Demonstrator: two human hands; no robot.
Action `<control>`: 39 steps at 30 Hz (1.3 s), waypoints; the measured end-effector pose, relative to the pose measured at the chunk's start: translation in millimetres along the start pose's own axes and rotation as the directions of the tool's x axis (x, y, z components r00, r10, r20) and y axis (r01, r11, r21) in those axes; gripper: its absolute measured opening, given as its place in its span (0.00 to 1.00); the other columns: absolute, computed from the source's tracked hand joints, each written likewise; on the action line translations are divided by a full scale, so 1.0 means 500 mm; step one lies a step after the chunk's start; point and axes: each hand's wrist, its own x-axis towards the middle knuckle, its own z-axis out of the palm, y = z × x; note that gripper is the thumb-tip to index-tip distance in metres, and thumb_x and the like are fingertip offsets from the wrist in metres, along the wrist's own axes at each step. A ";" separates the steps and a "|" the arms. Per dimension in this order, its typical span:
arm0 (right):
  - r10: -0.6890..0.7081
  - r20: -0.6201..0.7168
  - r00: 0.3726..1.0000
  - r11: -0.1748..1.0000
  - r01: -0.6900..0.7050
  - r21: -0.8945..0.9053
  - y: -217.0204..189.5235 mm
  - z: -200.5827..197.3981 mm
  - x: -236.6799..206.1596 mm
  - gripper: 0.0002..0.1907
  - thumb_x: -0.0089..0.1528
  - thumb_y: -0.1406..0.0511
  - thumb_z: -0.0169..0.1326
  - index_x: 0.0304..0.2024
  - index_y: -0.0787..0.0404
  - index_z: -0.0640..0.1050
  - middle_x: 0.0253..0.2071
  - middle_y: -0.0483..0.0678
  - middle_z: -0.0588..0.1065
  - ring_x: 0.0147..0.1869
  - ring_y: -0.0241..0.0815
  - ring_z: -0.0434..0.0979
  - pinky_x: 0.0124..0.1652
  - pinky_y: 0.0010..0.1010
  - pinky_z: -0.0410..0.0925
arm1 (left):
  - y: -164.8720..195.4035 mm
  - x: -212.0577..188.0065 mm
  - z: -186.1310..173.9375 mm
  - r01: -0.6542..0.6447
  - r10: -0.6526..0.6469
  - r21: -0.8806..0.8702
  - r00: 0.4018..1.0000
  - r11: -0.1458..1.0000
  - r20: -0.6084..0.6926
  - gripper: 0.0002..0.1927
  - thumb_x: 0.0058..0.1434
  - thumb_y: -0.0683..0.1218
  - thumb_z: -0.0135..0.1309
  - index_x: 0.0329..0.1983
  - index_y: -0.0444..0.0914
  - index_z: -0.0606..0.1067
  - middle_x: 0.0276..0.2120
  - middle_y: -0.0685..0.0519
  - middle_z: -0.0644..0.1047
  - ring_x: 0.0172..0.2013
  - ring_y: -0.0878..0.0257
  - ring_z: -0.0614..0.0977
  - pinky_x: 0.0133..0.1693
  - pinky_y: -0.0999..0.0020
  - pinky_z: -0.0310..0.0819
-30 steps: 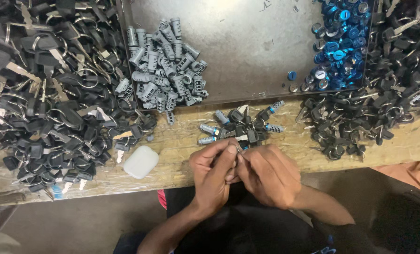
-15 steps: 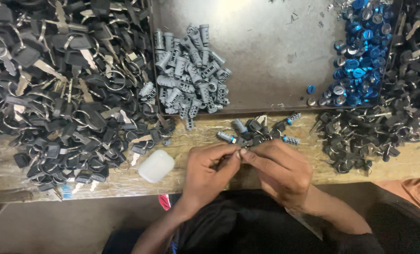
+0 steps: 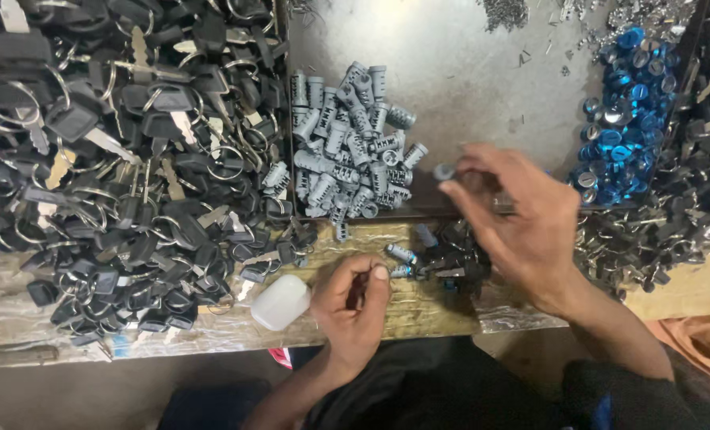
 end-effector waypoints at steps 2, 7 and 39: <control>0.017 0.070 0.997 0.996 -0.011 -0.086 0.030 -0.013 -0.004 0.15 0.63 0.72 0.66 0.51 0.66 0.80 0.45 0.53 0.80 0.41 0.42 0.81 0.39 0.29 0.72 | 0.011 0.006 0.009 0.107 -0.090 -0.228 0.992 0.968 0.082 0.03 0.71 0.37 0.51 0.41 0.31 0.74 0.27 0.57 0.75 0.24 0.73 0.72 0.26 0.77 0.65; 0.001 0.120 0.993 0.997 -0.011 0.081 0.038 -0.051 -0.121 0.13 0.59 0.75 0.64 0.47 0.66 0.81 0.46 0.55 0.80 0.46 0.44 0.83 0.43 0.29 0.74 | 0.062 0.017 0.019 0.475 -0.330 -0.311 0.846 0.823 0.419 0.07 0.70 0.37 0.47 0.39 0.29 0.75 0.34 0.51 0.79 0.26 0.70 0.74 0.26 0.75 0.67; -0.557 -0.147 0.817 0.820 0.569 0.059 0.072 -0.043 -0.303 0.19 0.62 0.69 0.73 0.47 0.77 0.79 0.39 0.56 0.79 0.35 0.44 0.81 0.32 0.31 0.74 | 0.059 -0.076 0.064 -0.080 0.077 -0.008 0.918 0.997 0.388 0.07 0.68 0.33 0.57 0.48 0.29 0.75 0.45 0.41 0.81 0.45 0.55 0.84 0.47 0.66 0.83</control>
